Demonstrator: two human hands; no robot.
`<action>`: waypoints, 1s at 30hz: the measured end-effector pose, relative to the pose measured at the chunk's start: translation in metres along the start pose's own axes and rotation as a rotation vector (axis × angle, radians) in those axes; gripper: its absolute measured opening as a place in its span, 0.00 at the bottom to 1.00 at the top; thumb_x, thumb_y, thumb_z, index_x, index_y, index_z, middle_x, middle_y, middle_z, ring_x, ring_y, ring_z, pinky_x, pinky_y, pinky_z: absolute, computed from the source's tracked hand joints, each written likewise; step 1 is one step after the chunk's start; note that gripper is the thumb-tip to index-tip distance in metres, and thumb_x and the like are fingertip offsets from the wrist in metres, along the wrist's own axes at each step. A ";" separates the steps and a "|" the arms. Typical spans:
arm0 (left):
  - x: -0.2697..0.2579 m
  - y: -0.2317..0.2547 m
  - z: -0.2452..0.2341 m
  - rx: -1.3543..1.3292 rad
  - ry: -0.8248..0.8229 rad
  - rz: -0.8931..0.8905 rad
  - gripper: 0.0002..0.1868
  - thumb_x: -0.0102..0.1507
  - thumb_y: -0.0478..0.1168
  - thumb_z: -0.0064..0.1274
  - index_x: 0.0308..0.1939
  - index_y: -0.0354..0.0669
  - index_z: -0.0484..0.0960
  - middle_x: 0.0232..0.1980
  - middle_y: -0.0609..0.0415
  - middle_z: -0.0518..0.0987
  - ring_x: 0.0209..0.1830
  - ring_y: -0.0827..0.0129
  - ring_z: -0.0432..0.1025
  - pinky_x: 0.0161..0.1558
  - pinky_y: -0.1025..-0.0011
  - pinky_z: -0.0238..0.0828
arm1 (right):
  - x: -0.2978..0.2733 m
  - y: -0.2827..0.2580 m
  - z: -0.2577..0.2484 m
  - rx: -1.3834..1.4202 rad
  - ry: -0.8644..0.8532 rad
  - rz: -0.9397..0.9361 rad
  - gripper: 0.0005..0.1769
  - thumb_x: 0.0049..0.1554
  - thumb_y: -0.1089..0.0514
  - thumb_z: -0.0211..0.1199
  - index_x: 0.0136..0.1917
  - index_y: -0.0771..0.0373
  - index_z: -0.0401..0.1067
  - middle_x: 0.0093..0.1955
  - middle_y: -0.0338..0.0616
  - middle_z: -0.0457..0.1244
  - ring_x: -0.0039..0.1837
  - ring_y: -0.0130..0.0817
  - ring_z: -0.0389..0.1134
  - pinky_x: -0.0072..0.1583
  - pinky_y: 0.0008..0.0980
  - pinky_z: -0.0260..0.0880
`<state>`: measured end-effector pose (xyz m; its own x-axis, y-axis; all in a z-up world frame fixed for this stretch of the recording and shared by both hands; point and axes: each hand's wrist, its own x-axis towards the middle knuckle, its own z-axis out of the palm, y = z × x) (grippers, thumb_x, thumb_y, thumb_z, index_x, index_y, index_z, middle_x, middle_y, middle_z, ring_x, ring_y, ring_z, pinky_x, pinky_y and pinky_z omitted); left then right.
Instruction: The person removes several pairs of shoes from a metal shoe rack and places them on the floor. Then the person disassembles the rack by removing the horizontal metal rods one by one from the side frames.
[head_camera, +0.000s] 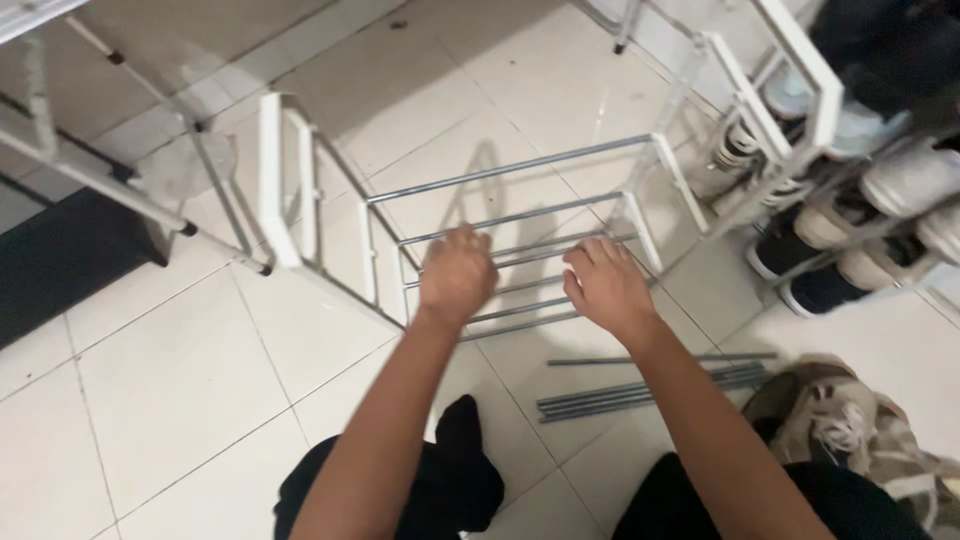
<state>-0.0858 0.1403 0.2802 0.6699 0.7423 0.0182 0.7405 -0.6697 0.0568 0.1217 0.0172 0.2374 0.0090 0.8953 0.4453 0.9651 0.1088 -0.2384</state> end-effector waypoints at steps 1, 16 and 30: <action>0.002 -0.015 -0.013 0.050 -0.009 -0.089 0.18 0.63 0.42 0.51 0.53 0.35 0.77 0.55 0.41 0.75 0.55 0.53 0.70 0.56 0.53 0.69 | 0.014 -0.005 0.002 0.002 -0.023 -0.016 0.12 0.53 0.58 0.65 0.51 0.62 0.75 0.53 0.46 0.64 0.58 0.46 0.65 0.60 0.46 0.66; 0.052 -0.100 0.032 -0.347 0.335 -0.840 0.23 0.63 0.39 0.46 0.61 0.34 0.64 0.61 0.38 0.73 0.61 0.46 0.70 0.61 0.52 0.66 | 0.167 -0.094 0.105 0.049 -0.007 -0.270 0.27 0.53 0.61 0.63 0.65 0.70 0.67 0.67 0.55 0.61 0.71 0.51 0.60 0.73 0.46 0.58; 0.052 -0.128 0.012 -0.452 0.135 -0.964 0.24 0.72 0.60 0.35 0.50 0.43 0.68 0.48 0.41 0.81 0.45 0.45 0.79 0.45 0.51 0.76 | 0.200 -0.119 0.166 0.002 0.018 -0.305 0.10 0.59 0.59 0.60 0.54 0.63 0.71 0.48 0.45 0.65 0.53 0.42 0.66 0.57 0.40 0.66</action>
<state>-0.1450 0.2639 0.2623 -0.2182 0.9681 -0.1233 0.8463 0.2506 0.4700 -0.0351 0.2551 0.2122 -0.2767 0.8130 0.5124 0.9232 0.3729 -0.0930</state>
